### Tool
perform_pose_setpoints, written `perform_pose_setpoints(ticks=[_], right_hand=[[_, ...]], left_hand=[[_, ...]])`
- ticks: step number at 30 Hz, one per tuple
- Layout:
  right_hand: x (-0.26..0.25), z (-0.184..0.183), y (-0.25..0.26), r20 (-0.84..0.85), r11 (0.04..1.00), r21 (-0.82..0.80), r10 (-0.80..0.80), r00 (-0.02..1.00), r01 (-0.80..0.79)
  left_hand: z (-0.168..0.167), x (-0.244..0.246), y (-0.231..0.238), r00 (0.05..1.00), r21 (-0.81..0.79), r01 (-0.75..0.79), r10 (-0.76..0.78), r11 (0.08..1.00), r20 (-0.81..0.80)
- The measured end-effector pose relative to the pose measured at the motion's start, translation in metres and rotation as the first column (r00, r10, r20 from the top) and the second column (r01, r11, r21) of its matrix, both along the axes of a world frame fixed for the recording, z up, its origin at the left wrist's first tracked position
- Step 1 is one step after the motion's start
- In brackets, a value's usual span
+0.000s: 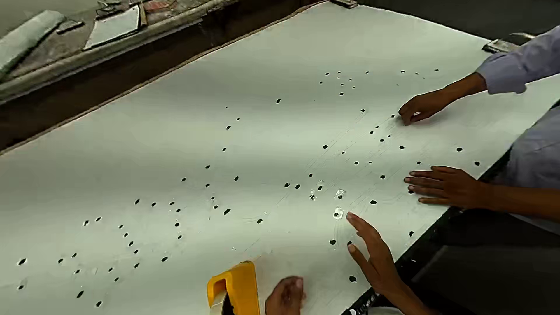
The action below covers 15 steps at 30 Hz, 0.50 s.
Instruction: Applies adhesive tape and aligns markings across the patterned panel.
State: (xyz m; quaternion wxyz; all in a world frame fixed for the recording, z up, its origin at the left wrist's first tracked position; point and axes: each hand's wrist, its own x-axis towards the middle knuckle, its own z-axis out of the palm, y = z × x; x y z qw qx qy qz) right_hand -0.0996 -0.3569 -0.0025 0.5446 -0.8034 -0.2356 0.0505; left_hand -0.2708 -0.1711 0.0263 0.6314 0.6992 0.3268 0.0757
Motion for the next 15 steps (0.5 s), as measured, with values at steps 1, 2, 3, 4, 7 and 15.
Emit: perform_pose_setpoints(ticks=[1, 2, 3, 4, 7, 15], right_hand=[[0.002, -0.008, -0.012, 0.090, 0.985, -0.166, 0.057, 0.994, -0.042], [0.001, -0.017, -0.022, 0.148, 0.955, -0.290, 0.113, 0.982, -0.066], [-0.001, -0.027, -0.030, 0.184, 0.928, -0.364, 0.153, 0.971, -0.077], [-0.003, -0.037, -0.037, 0.203, 0.912, -0.401, 0.177, 0.963, -0.083], [-0.008, -0.059, -0.051, 0.231, 0.895, -0.436, 0.212, 0.950, -0.094], [-0.010, -0.072, -0.048, 0.342, 0.891, -0.454, 0.173, 0.924, 0.002]], left_hand=[[-0.001, 0.036, 0.009, 0.998, 0.106, 0.043, -0.047, 0.993, 0.040], [-0.003, 0.074, 0.019, 0.994, 0.207, 0.080, -0.094, 0.975, 0.056], [-0.005, 0.113, 0.030, 0.990, 0.285, 0.116, -0.135, 0.952, 0.047], [-0.006, 0.149, 0.041, 0.987, 0.321, 0.148, -0.162, 0.935, 0.017], [-0.010, 0.238, 0.061, 0.981, 0.323, 0.193, -0.172, 0.926, -0.092], [-0.022, 0.302, 0.073, 0.839, 0.506, 0.432, -0.126, 0.747, -0.530]])
